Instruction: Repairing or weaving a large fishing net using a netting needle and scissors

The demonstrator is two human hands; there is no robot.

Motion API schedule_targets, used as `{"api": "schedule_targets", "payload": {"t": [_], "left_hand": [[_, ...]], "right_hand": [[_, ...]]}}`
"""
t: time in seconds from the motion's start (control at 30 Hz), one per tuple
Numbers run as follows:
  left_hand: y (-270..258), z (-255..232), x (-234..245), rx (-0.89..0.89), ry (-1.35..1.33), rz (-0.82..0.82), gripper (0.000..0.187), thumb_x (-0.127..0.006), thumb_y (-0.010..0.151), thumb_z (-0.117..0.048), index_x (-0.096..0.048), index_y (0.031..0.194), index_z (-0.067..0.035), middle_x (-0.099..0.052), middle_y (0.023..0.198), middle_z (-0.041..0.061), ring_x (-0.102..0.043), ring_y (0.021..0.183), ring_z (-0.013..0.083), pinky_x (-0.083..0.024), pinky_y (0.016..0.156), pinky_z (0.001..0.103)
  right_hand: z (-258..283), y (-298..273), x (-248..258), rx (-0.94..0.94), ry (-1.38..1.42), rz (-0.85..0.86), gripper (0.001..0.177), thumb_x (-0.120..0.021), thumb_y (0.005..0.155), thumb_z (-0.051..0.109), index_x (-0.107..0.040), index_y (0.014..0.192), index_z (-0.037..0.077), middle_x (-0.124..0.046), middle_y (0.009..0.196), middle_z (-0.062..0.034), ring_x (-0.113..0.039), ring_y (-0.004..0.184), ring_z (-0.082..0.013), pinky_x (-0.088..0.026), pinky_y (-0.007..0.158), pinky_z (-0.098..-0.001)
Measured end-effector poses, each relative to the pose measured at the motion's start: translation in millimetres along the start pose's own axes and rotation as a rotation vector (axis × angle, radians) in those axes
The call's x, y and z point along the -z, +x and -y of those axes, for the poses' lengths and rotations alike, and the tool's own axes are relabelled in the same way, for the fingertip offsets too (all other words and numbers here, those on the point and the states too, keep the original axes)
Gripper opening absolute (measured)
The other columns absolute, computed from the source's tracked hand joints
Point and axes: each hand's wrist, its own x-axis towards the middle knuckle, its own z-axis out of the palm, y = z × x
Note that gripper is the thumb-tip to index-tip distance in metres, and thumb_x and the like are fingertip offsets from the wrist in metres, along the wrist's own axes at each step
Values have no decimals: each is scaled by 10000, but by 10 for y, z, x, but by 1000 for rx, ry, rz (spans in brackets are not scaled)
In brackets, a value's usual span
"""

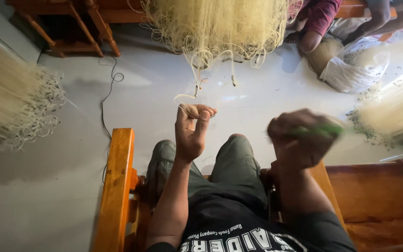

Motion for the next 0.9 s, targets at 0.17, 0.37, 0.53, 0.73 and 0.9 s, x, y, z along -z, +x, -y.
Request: {"api": "schedule_targets", "payload": {"t": [0.17,0.37,0.53,0.73,0.9], "left_hand": [[-16,162,103,-9,-72,2,208,-546,1025,-98,-404,874,-81,-600,877,109,-704,918,268,-585,833,377],[-29,139,143,18,-66,18,170,-552,1013,-96,-450,881,-66,-616,867,93,-711,920,254,-585,836,363],[-18,123,160,-22,19,30,329,-663,949,-49,-367,817,-105,-586,823,92,-691,867,242,-558,816,351],[-36,236,74,-100,111,-32,473,-719,868,66,-304,749,-127,-521,728,60,-618,755,162,-512,759,308],[-53,142,61,-139,149,-72,511,-706,869,81,-268,727,-138,-515,696,45,-598,712,151,-489,717,274]], "right_hand": [[64,-103,136,-497,-1146,229,430,-764,865,292,-672,1272,188,-671,754,-95,-646,626,-358,-503,560,-511],[147,-209,113,-568,-1151,384,213,-703,884,208,-718,1082,130,-530,506,-106,-596,451,-342,-490,473,-461],[134,-488,-48,-609,-891,321,54,-687,840,161,-713,867,122,-565,510,-105,-597,459,-341,-482,447,-437],[-100,-637,-336,-482,-464,251,158,-614,871,54,-733,974,38,-599,575,-100,-598,439,-296,-498,430,-364],[-213,-637,-300,-320,-375,169,138,-635,893,53,-752,951,6,-541,508,-24,-497,359,-166,-441,366,-271]]}}
